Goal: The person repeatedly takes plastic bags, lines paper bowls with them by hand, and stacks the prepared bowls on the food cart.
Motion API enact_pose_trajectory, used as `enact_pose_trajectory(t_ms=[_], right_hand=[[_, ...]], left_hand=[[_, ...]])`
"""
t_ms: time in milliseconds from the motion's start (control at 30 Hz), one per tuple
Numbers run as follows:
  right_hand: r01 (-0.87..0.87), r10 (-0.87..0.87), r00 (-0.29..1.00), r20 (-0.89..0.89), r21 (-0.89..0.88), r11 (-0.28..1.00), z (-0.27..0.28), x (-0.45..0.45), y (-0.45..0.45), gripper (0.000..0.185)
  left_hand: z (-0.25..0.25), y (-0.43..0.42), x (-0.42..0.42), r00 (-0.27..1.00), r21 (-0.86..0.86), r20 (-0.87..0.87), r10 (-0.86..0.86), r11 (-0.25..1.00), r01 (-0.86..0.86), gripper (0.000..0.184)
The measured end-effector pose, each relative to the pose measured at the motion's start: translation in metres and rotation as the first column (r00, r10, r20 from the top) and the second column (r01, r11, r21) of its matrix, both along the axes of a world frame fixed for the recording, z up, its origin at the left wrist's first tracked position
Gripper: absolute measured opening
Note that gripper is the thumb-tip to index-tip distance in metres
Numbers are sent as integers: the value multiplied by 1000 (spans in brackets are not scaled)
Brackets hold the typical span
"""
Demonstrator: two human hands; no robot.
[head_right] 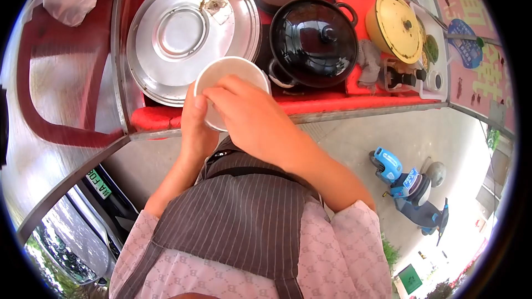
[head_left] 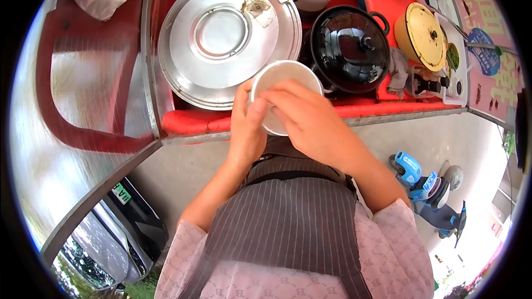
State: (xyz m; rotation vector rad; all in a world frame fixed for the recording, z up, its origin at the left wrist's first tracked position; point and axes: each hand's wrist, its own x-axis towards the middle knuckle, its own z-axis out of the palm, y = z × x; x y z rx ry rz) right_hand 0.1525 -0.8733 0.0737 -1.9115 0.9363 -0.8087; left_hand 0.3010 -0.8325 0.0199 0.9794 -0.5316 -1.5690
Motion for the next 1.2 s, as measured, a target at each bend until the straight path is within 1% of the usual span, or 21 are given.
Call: enact_pose_trajectory(t_ms=[33, 67, 133, 200, 267, 333, 400, 467, 500, 533, 567, 600, 633, 767, 800, 900, 933, 1000, 1067, 1100, 1200], right_hand=[[65, -64, 998, 12, -155, 986, 11, -8, -3, 27], [60, -59, 998, 13, -151, 987, 18, -17, -4, 27], [374, -371, 927, 53, -75, 925, 27, -39, -6, 24], [445, -484, 872, 66, 306, 842, 18, -59, -10, 35], [395, -462, 887, 18, 488, 778, 5, -71, -17, 47], [363, -461, 887, 10, 600, 713, 1, -76, -27, 55], [322, -496, 828, 262, 504, 802, -32, -87, -42, 54], [363, -471, 859, 198, 413, 835, -36, -120, -73, 56], [384, -471, 865, 171, 378, 842, -28, -144, -96, 58], [399, -469, 870, 152, 343, 850, -20, -165, -121, 59], [492, -518, 853, 60, 235, 838, -11, -189, -149, 61], [566, -569, 822, -22, 130, 814, -7, -218, -181, 64], [616, -616, 787, 37, 8, 788, -8, -249, -217, 64], [721, -749, 641, 165, 202, 662, -17, -363, -349, 72], [706, -770, 633, 77, 351, 615, -4, -365, -357, 73], [680, -759, 651, 20, 430, 594, -58, -413, -412, 76], [742, -730, 666, -153, 240, 627, -87, -433, -433, 75], [744, -695, 645, -319, 53, 666, -103, -433, -449, 74], [674, -576, 326, -749, -243, 698, -79, -414, -448, 70], [671, -568, 337, -751, -232, 704, -71, -405, -445, 70], [593, -580, 202, -789, -373, 714, -60, -381, -439, 66]], left_hand=[[-3, -4, -3, 995, 6, -103, 16, 1000, -15, 75], [-7, -8, -4, 999, -12, -42, -21, 1000, 21, 81], [-1, -21, -11, 999, -61, -32, 9, 998, -11, 82], [8, -32, -27, 998, -38, -59, 39, 998, -41, 84], [5, -47, -45, 996, -80, -54, 68, 994, -72, 91], [-9, -58, -63, 990, -123, -132, 45, 990, -62, 85], [-11, -68, -89, 995, -176, 83, 52, 984, -37, 82], [-3, -82, -107, 988, -31, 145, -55, 998, 60, 100], [7, -85, -114, 997, -143, 29, -68, 987, 72, 120], [13, -90, -113, 991, -94, 88, -104, 989, 112, 130], [9, -90, -112, 989, -187, 113, -92, 976, 112, 113], [9, -91, -107, 985, -184, 146, -90, 976, 117, 112], [11, -92, -105, 984, -179, 171, -40, 981, 71, 108], [0, -85, -75, 975, -225, 171, 139, 969, -99, 65], [-4, -84, -70, 964, -240, 180, 198, 959, -152, 56], [-5, -85, -52, 934, -248, 222, 279, 943, -223, 45], [-6, -86, -46, 921, -238, 252, 298, 941, -239, 42], [1, -92, -37, 895, -229, 304, 326, 937, -263, 37], [2, -95, -16, 822, -221, 470, 323, 944, -245, 34], [2, -99, -6, 789, -228, 521, 326, 944, -240, 30], [17, -122, 27, 624, -208, 724, 294, 956, -209, 21]])
